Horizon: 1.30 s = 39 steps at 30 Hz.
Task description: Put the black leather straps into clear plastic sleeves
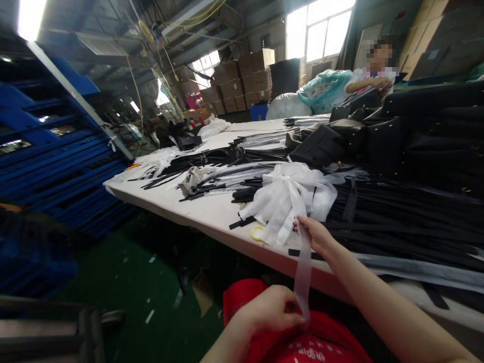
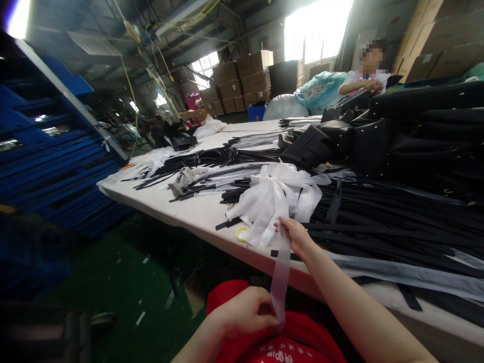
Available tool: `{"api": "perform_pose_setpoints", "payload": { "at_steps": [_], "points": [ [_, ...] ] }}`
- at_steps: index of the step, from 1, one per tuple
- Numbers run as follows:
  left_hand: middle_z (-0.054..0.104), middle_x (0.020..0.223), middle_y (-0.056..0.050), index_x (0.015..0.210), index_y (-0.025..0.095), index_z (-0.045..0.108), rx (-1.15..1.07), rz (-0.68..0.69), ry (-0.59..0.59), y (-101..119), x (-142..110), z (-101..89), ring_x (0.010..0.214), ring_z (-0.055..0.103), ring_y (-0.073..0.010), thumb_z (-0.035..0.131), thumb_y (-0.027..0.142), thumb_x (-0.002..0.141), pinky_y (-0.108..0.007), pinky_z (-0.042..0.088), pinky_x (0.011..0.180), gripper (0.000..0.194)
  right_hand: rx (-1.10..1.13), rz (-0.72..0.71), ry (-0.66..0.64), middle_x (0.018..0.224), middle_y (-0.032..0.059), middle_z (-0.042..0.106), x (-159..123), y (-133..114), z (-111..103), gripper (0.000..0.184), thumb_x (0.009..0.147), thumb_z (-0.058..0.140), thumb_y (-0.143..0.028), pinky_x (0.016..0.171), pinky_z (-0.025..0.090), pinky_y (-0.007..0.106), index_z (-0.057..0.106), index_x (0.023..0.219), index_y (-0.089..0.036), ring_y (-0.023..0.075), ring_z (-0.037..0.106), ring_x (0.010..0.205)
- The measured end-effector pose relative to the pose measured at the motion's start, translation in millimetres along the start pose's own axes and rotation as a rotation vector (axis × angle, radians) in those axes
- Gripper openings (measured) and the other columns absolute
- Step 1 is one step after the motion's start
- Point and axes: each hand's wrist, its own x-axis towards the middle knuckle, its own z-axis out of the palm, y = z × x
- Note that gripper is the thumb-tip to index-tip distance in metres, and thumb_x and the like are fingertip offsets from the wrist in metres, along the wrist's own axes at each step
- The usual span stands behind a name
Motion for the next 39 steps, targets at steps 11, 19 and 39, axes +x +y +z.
{"api": "perform_pose_setpoints", "payload": {
  "at_steps": [11, 19, 39],
  "points": [
    [0.07, 0.068, -0.007, 0.075, 0.011, 0.072, -0.861, -0.102, 0.473, 3, 103, -1.5, 0.061, 0.062, -0.016, 0.08, 0.056, 0.063, -0.028, 0.05, 0.064, 0.047, -0.652, -0.188, -0.228, 0.074, 0.0025, 0.068, -113, 61, -43, 0.029, 0.083, 0.063, -0.043, 0.068, 0.047, 0.027, 0.07, 0.078, -0.016, 0.0167, 0.059, 0.07],
    [0.074, 0.074, -0.004, 0.08, 0.014, 0.076, -0.632, 0.061, 0.663, 16, 117, 10.9, 0.068, 0.063, -0.0155, 0.074, 0.045, 0.075, -0.024, 0.048, 0.065, 0.032, -0.791, -0.12, -0.211, 0.083, 0.0052, 0.071, -147, 81, -80, 0.036, 0.09, 0.051, -0.045, 0.075, 0.049, 0.029, 0.072, 0.085, -0.016, 0.0202, 0.063, 0.079],
    [0.075, 0.083, -0.007, 0.082, 0.015, 0.076, -0.347, 0.125, 0.518, 22, 82, 17.5, 0.078, 0.067, -0.0203, 0.07, 0.041, 0.081, -0.03, 0.052, 0.075, 0.027, -0.837, -0.281, -0.303, 0.077, 0.0035, 0.072, -145, 53, -59, 0.025, 0.09, 0.056, -0.031, 0.069, 0.048, 0.027, 0.073, 0.078, -0.019, 0.0182, 0.065, 0.071]
  ]
}}
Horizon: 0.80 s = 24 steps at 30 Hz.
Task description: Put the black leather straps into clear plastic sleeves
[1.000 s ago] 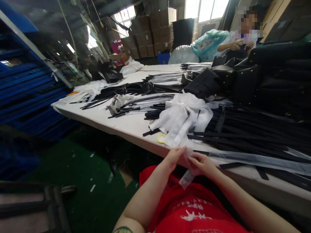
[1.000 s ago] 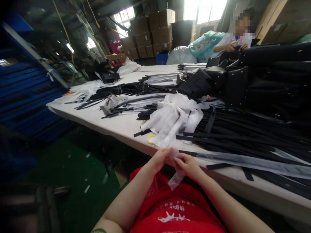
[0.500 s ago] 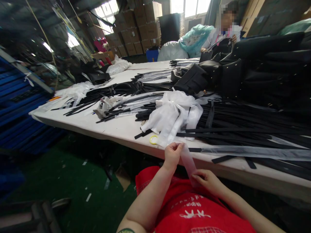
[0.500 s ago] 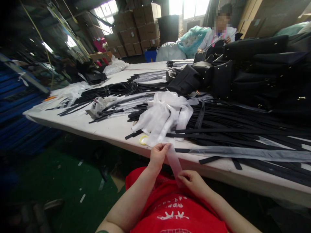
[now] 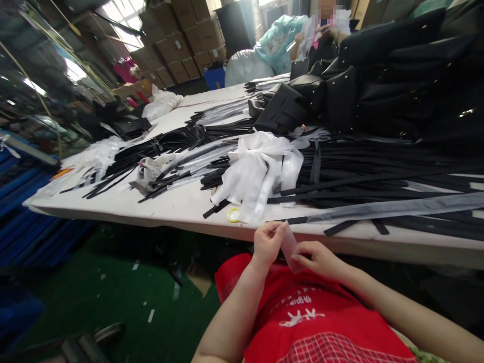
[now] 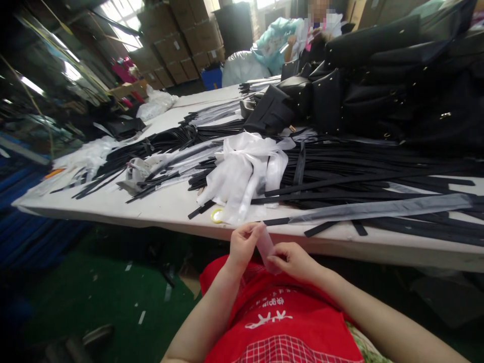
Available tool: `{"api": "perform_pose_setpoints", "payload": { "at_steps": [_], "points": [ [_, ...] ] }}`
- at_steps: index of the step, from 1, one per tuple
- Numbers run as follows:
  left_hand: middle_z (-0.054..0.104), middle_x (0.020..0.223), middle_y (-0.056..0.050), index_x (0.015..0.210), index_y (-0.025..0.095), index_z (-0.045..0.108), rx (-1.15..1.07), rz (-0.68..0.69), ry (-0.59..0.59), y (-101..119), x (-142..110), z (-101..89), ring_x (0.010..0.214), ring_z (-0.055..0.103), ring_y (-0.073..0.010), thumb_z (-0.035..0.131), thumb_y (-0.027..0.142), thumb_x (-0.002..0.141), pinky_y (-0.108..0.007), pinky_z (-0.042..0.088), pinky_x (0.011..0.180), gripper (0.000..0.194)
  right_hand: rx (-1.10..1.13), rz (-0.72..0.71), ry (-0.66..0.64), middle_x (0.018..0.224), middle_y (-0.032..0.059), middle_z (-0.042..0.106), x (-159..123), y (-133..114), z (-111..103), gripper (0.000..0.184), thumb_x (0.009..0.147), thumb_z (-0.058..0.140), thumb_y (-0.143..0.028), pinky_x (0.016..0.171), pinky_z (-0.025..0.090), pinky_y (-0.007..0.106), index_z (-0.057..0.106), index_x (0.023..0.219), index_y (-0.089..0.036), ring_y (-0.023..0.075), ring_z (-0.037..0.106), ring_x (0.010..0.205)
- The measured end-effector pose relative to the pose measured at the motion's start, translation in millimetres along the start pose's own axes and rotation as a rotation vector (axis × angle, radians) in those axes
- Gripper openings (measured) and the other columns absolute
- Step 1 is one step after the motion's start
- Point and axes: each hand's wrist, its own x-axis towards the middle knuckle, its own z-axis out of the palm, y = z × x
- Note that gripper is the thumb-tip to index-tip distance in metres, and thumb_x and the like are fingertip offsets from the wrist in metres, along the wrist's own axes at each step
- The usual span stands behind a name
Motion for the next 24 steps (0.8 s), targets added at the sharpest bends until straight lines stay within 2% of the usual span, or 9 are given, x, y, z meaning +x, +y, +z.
{"api": "perform_pose_setpoints", "payload": {
  "at_steps": [3, 7, 9, 12, 15, 18, 21, 22, 24],
  "points": [
    [0.07, 0.07, -0.004, 0.072, 0.014, 0.072, -0.107, -0.09, 0.059, -1, 2, 1.1, 0.064, 0.062, -0.0159, 0.076, 0.042, 0.073, -0.026, 0.049, 0.063, 0.029, 0.026, 0.013, -0.002, 0.076, 0.0034, 0.072, -3, 3, 1, 0.026, 0.09, 0.055, -0.031, 0.069, 0.048, 0.026, 0.074, 0.077, -0.018, 0.0179, 0.064, 0.071],
    [0.064, 0.058, -0.001, 0.059, 0.014, 0.063, -0.225, -0.193, 0.006, 5, -2, 6.5, 0.053, 0.055, -0.0115, 0.083, 0.043, 0.065, -0.023, 0.045, 0.055, 0.035, 0.137, 0.076, 0.034, 0.09, 0.0044, 0.074, -3, 3, 1, 0.024, 0.086, 0.061, -0.034, 0.072, 0.05, 0.028, 0.074, 0.098, -0.018, 0.0204, 0.066, 0.079],
    [0.064, 0.057, -0.001, 0.058, 0.014, 0.062, -0.241, -0.203, -0.03, 9, -5, 8.7, 0.053, 0.055, -0.0116, 0.084, 0.043, 0.064, -0.024, 0.046, 0.055, 0.036, 0.211, 0.105, 0.078, 0.091, 0.0052, 0.074, -2, 3, 1, 0.027, 0.085, 0.062, -0.037, 0.072, 0.05, 0.028, 0.074, 0.099, -0.018, 0.0207, 0.065, 0.079],
    [0.071, 0.069, -0.005, 0.07, 0.013, 0.069, -0.199, -0.163, -0.088, 11, -8, 10.1, 0.062, 0.062, -0.015, 0.081, 0.045, 0.067, -0.026, 0.05, 0.063, 0.034, 0.299, 0.122, 0.132, 0.077, 0.0042, 0.07, 2, 3, 1, 0.032, 0.088, 0.058, -0.045, 0.069, 0.048, 0.027, 0.072, 0.08, -0.016, 0.0177, 0.061, 0.071],
    [0.074, 0.082, -0.007, 0.084, 0.013, 0.074, -0.166, -0.152, -0.15, 7, -11, 10.2, 0.074, 0.066, -0.0191, 0.078, 0.047, 0.07, -0.028, 0.052, 0.071, 0.037, 0.344, 0.132, 0.16, 0.073, 0.0029, 0.068, 3, 3, 4, 0.037, 0.087, 0.058, -0.051, 0.065, 0.047, 0.026, 0.07, 0.078, -0.017, 0.0157, 0.057, 0.067],
    [0.073, 0.076, -0.006, 0.078, 0.012, 0.074, -0.143, -0.203, -0.116, 0, -12, 9.3, 0.069, 0.064, -0.0184, 0.077, 0.048, 0.071, -0.028, 0.05, 0.068, 0.036, 0.289, 0.136, 0.143, 0.071, 0.0032, 0.068, 4, 4, 5, 0.037, 0.087, 0.058, -0.051, 0.061, 0.046, 0.026, 0.07, 0.077, -0.017, 0.0161, 0.058, 0.064],
    [0.067, 0.063, -0.003, 0.068, 0.012, 0.07, -0.115, -0.209, -0.021, -6, -11, 5.7, 0.059, 0.057, -0.0141, 0.077, 0.048, 0.07, -0.024, 0.045, 0.059, 0.036, 0.171, 0.082, 0.125, 0.079, 0.0046, 0.072, 15, 5, -6, 0.033, 0.089, 0.057, -0.046, 0.069, 0.05, 0.028, 0.073, 0.082, -0.019, 0.0197, 0.063, 0.073],
    [0.064, 0.059, -0.001, 0.065, 0.013, 0.068, -0.107, -0.202, -0.015, -6, -11, 4.0, 0.056, 0.054, -0.0128, 0.077, 0.049, 0.069, -0.023, 0.042, 0.057, 0.037, 0.109, 0.062, 0.165, 0.083, 0.0048, 0.073, 21, 6, -15, 0.031, 0.089, 0.056, -0.045, 0.073, 0.051, 0.029, 0.074, 0.087, -0.02, 0.0207, 0.065, 0.077],
    [0.06, 0.055, 0.0, 0.06, 0.013, 0.063, -0.075, -0.179, -0.038, -6, -11, 0.5, 0.053, 0.05, -0.0115, 0.076, 0.049, 0.069, -0.023, 0.04, 0.054, 0.039, -0.05, 0.047, 0.328, 0.091, 0.005, 0.073, 39, 11, -40, 0.029, 0.091, 0.054, -0.042, 0.079, 0.052, 0.031, 0.073, 0.097, -0.021, 0.0213, 0.066, 0.083]
  ]
}}
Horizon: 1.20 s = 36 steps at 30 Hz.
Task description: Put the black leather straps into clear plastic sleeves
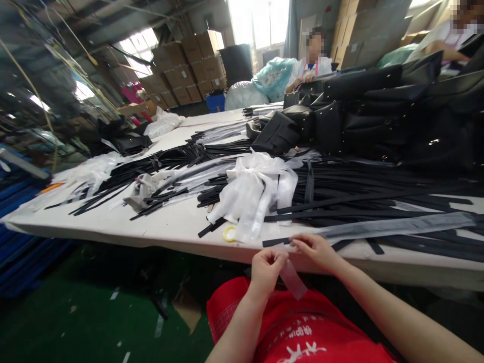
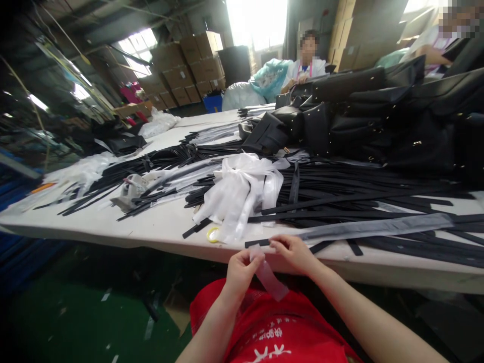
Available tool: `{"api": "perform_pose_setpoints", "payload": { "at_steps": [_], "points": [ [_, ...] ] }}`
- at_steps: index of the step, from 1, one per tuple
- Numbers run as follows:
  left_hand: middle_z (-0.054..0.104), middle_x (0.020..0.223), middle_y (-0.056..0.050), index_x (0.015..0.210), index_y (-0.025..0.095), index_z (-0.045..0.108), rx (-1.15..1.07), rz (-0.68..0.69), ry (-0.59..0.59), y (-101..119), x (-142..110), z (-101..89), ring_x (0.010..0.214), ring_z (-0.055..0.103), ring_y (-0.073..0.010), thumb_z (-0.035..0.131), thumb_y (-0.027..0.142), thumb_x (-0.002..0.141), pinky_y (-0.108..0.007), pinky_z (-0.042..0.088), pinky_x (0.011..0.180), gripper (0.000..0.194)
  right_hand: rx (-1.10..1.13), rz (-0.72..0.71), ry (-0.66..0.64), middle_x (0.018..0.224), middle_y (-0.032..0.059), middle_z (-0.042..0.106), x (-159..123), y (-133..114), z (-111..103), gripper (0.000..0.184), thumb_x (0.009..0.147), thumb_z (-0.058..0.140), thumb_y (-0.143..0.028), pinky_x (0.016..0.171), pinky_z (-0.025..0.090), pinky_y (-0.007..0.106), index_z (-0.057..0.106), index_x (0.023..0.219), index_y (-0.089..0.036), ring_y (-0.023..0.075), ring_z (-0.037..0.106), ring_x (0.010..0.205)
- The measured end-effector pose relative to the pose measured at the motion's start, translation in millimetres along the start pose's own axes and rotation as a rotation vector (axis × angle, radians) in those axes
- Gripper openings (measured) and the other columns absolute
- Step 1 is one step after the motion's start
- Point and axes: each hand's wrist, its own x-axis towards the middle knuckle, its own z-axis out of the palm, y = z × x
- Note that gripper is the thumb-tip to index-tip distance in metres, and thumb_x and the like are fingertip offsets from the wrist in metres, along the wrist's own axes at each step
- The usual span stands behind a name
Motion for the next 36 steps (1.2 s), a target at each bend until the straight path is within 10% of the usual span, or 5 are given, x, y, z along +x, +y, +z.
{"api": "perform_pose_setpoints", "payload": {
  "at_steps": [4, 10, 21, 36],
  "points": [
    [0.06, 0.057, -0.001, 0.059, 0.014, 0.062, 0.154, 0.043, -0.09, 0, -5, -2.9, 0.055, 0.05, -0.0125, 0.074, 0.048, 0.071, -0.023, 0.04, 0.056, 0.038, -0.285, 0.029, 0.278, 0.11, 0.0093, 0.068, 54, 11, -40, 0.027, 0.088, 0.054, -0.027, 0.093, 0.049, 0.036, 0.069, 0.109, -0.019, 0.0233, 0.064, 0.095],
    [0.06, 0.062, -0.002, 0.062, 0.016, 0.062, 0.33, 0.085, -0.187, -6, -8, -5.7, 0.061, 0.054, -0.0156, 0.067, 0.055, 0.075, -0.024, 0.044, 0.06, 0.042, -0.616, 0.086, 0.223, 0.116, 0.0135, 0.064, 89, 18, -68, 0.034, 0.085, 0.049, -0.009, 0.092, 0.046, 0.034, 0.072, 0.109, -0.017, 0.0239, 0.063, 0.098],
    [0.062, 0.062, -0.002, 0.065, 0.017, 0.066, 0.385, 0.118, -0.195, -6, 2, -0.7, 0.064, 0.056, -0.0192, 0.061, 0.073, 0.072, -0.025, 0.046, 0.062, 0.057, -0.87, 0.035, 0.138, 0.103, 0.0068, 0.066, 78, 21, -103, 0.028, 0.079, 0.075, -0.046, 0.095, 0.039, 0.031, 0.074, 0.093, -0.022, 0.0215, 0.058, 0.102],
    [0.069, 0.078, -0.005, 0.07, 0.017, 0.068, 0.537, 0.256, -0.171, 16, -7, -2.8, 0.075, 0.062, -0.0193, 0.06, 0.026, 0.083, -0.029, 0.049, 0.072, 0.018, -0.633, -0.139, 0.272, 0.08, 0.0069, 0.072, 74, 19, -112, 0.034, 0.093, 0.054, -0.045, 0.079, 0.043, 0.033, 0.072, 0.077, -0.02, 0.0203, 0.063, 0.076]
  ]
}}
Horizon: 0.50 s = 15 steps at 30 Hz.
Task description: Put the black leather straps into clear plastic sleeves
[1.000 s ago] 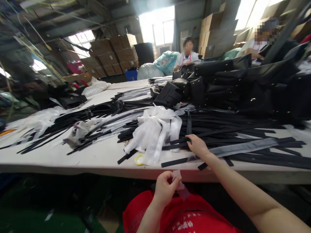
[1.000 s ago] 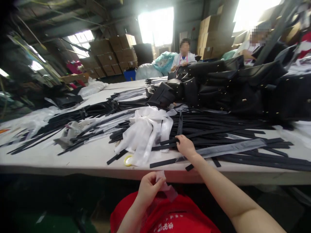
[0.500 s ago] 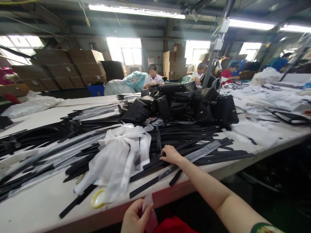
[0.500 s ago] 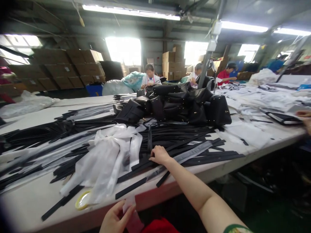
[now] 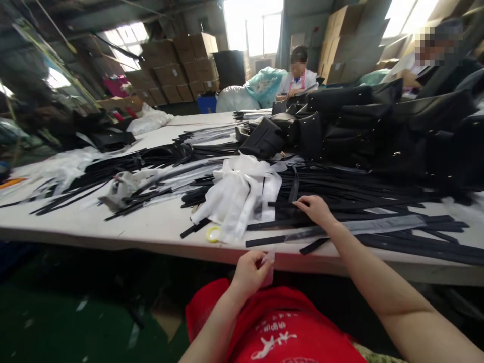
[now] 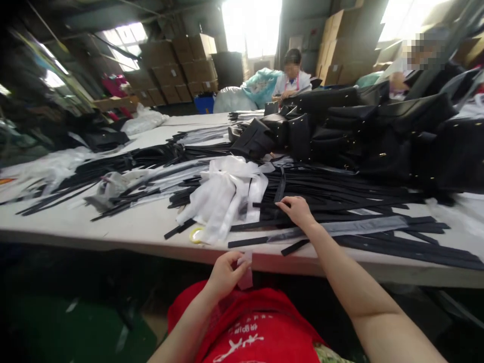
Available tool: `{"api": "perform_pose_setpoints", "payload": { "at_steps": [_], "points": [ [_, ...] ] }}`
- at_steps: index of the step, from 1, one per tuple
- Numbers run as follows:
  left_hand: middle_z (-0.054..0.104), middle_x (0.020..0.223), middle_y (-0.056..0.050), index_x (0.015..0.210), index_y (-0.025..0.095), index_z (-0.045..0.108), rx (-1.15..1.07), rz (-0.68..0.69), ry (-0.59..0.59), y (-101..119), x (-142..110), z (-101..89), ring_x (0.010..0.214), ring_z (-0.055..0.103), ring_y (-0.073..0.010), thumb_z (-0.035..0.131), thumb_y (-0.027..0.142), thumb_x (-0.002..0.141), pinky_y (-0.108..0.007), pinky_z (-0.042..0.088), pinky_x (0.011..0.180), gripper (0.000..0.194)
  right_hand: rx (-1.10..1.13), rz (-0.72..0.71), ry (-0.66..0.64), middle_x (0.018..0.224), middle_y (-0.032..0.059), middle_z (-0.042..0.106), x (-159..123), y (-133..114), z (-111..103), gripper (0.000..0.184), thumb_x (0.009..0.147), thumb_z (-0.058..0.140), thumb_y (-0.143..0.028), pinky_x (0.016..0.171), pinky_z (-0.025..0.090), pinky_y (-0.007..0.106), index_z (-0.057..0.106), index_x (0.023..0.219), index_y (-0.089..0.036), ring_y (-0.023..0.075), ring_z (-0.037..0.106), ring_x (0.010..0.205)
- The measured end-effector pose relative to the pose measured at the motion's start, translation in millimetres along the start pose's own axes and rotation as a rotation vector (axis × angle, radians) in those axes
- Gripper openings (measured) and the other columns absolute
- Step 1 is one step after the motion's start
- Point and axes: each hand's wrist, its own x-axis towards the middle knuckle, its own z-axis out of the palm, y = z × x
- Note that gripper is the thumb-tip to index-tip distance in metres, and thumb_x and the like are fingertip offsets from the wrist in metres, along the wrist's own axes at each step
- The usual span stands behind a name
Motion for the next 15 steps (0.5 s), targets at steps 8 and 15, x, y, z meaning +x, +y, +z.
{"api": "perform_pose_setpoints", "payload": {
  "at_steps": [8, 15],
  "points": [
    [0.068, 0.108, -0.009, 0.072, 0.02, 0.072, 0.078, 0.248, -0.074, 14, 9, 1.1, 0.101, 0.062, -0.0228, 0.068, 0.022, 0.082, -0.034, 0.048, 0.09, 0.012, 0.306, -0.489, -0.095, 0.057, -0.0014, 0.061, -44, -71, -2, 0.038, 0.089, 0.063, -0.048, 0.087, 0.045, 0.035, 0.067, 0.061, -0.022, 0.0128, 0.054, 0.059],
    [0.061, 0.067, -0.001, 0.062, 0.016, 0.062, -0.105, 0.09, -0.051, -3, 11, 0.8, 0.066, 0.055, -0.014, 0.065, 0.025, 0.082, -0.025, 0.043, 0.066, 0.022, 0.514, -0.033, 0.129, 0.074, 0.0062, 0.065, -105, -90, -1, 0.036, 0.091, 0.058, -0.045, 0.069, 0.046, 0.032, 0.069, 0.068, -0.02, 0.019, 0.059, 0.073]
  ]
}}
